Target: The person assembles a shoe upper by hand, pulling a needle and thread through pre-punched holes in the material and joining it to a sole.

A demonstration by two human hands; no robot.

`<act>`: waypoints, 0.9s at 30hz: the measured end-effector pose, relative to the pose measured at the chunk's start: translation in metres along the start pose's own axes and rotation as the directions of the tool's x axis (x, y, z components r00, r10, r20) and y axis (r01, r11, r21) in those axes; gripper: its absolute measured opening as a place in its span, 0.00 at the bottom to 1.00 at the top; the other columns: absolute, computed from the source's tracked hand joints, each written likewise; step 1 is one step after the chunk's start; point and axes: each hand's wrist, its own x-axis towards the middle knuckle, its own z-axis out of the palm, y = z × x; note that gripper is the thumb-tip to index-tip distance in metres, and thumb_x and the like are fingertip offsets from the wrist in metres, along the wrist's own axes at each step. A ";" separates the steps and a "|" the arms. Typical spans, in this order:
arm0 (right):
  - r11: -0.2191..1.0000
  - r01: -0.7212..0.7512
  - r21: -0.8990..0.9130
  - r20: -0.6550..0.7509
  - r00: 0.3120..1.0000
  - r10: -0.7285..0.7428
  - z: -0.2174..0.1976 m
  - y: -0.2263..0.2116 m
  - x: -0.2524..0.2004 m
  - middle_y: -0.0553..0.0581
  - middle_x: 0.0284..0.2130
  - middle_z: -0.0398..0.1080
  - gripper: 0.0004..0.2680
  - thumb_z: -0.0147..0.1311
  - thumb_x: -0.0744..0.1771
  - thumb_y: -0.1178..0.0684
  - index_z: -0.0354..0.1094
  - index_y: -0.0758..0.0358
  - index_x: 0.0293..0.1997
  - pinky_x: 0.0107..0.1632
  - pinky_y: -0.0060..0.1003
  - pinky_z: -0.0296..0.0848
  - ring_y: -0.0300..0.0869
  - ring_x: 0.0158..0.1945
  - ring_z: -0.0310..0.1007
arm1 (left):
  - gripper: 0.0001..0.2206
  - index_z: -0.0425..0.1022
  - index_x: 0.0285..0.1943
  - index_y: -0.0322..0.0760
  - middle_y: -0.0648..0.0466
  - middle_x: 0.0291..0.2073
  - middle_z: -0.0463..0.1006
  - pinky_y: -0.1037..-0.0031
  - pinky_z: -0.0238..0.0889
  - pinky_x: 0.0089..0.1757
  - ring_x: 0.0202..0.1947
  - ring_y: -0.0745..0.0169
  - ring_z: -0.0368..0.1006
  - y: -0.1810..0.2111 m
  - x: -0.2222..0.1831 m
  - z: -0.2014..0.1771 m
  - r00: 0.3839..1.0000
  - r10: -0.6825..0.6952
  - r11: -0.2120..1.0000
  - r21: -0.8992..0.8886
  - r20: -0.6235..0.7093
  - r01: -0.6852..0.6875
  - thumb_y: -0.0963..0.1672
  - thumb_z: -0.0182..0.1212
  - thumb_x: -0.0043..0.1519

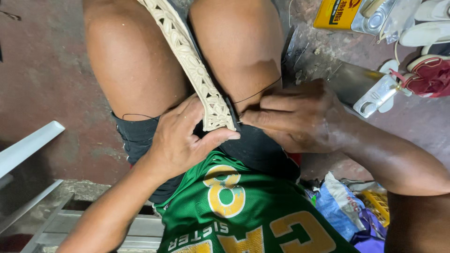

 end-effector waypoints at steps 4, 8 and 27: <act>0.998 -0.055 -0.044 0.143 0.988 0.061 -0.011 -0.004 0.007 0.48 0.30 0.73 0.13 0.66 0.61 0.53 0.78 0.58 0.48 0.32 0.39 0.77 0.40 0.33 0.77 | 0.20 0.71 0.54 0.32 0.45 0.44 0.78 0.63 0.72 0.41 0.42 0.44 0.78 -0.001 0.006 -0.003 0.998 0.039 0.999 0.013 0.043 -0.039 0.47 0.74 0.60; 0.991 -0.119 0.067 0.110 0.988 0.111 -0.016 -0.007 0.012 0.52 0.34 0.76 0.10 0.63 0.63 0.56 0.76 0.62 0.48 0.33 0.39 0.76 0.41 0.33 0.78 | 0.19 0.72 0.53 0.31 0.45 0.43 0.78 0.63 0.71 0.39 0.40 0.44 0.77 0.000 0.013 -0.003 0.998 0.045 0.999 0.003 0.052 -0.046 0.46 0.73 0.61; 0.977 -0.200 -0.072 0.170 0.963 0.210 0.003 -0.021 0.011 0.51 0.31 0.73 0.05 0.57 0.67 0.60 0.75 0.62 0.46 0.26 0.38 0.70 0.40 0.22 0.69 | 0.19 0.73 0.52 0.31 0.45 0.43 0.77 0.64 0.70 0.43 0.42 0.43 0.76 -0.001 0.011 -0.007 0.999 0.029 0.999 -0.020 -0.017 -0.030 0.46 0.77 0.61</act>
